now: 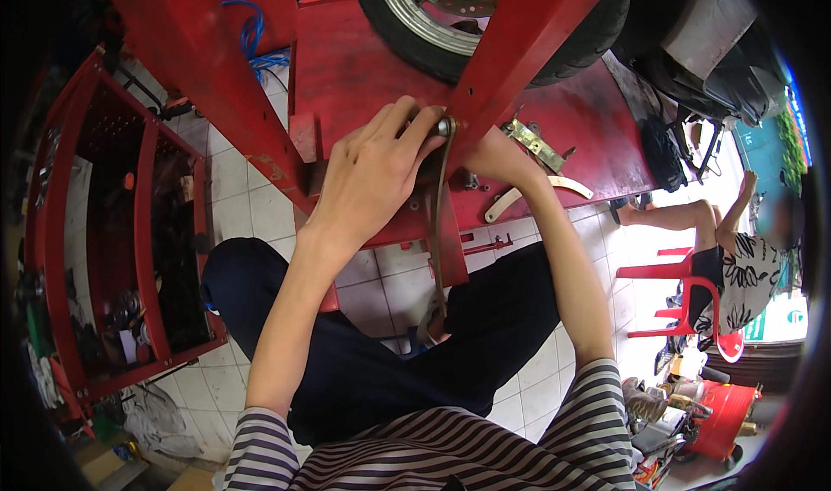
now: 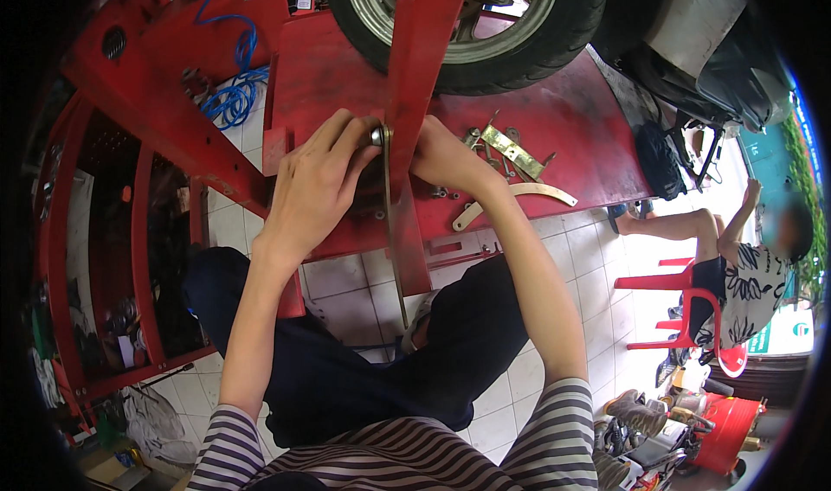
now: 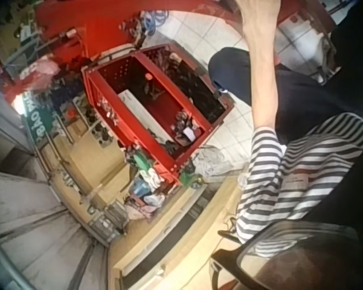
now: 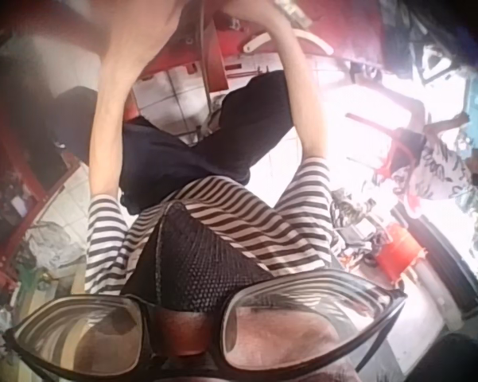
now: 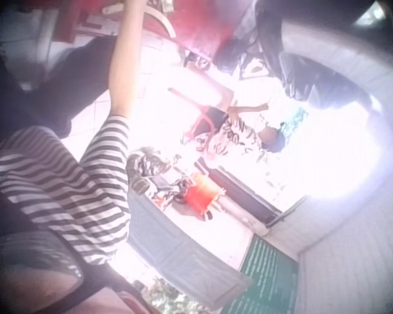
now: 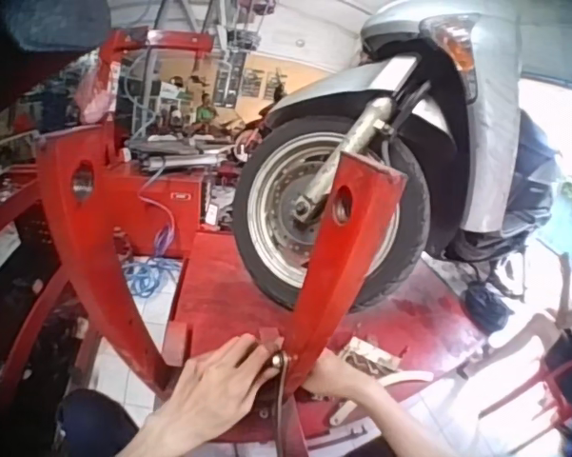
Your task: The person assembles a metal bracket using a wrench and then threads a large bolt through a red support stand. They handle metal components, a nut, and a large threaded rod.
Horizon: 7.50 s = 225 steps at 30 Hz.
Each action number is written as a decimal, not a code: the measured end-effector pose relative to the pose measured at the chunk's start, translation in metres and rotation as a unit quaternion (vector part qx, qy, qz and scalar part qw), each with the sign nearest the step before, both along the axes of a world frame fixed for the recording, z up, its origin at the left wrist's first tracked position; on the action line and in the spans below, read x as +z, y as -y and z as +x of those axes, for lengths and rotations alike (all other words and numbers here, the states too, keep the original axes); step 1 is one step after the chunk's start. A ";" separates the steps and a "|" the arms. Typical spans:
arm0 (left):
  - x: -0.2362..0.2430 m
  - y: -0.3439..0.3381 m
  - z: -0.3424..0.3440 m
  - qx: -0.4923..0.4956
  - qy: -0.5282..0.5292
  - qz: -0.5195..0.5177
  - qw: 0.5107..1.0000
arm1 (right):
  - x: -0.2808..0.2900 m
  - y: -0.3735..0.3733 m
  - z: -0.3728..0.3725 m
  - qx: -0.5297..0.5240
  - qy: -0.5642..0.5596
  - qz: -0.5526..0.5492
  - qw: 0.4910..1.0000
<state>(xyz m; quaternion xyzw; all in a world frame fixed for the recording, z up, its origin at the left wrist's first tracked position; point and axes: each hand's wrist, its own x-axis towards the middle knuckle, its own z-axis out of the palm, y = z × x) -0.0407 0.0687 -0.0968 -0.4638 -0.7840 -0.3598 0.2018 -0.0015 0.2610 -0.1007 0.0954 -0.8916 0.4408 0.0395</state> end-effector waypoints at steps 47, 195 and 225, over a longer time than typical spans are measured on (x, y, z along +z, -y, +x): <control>0.005 0.006 0.035 -0.196 0.630 0.366 0.657 | 0.014 0.035 0.073 0.142 -0.438 0.179 0.870; 0.015 0.007 0.028 -0.011 0.052 0.260 0.964 | 0.038 -0.003 0.096 -0.232 -0.323 -0.135 0.908; 0.000 -0.010 0.011 0.031 -0.025 0.109 0.993 | 0.033 0.030 0.050 -0.234 -0.070 -0.151 0.958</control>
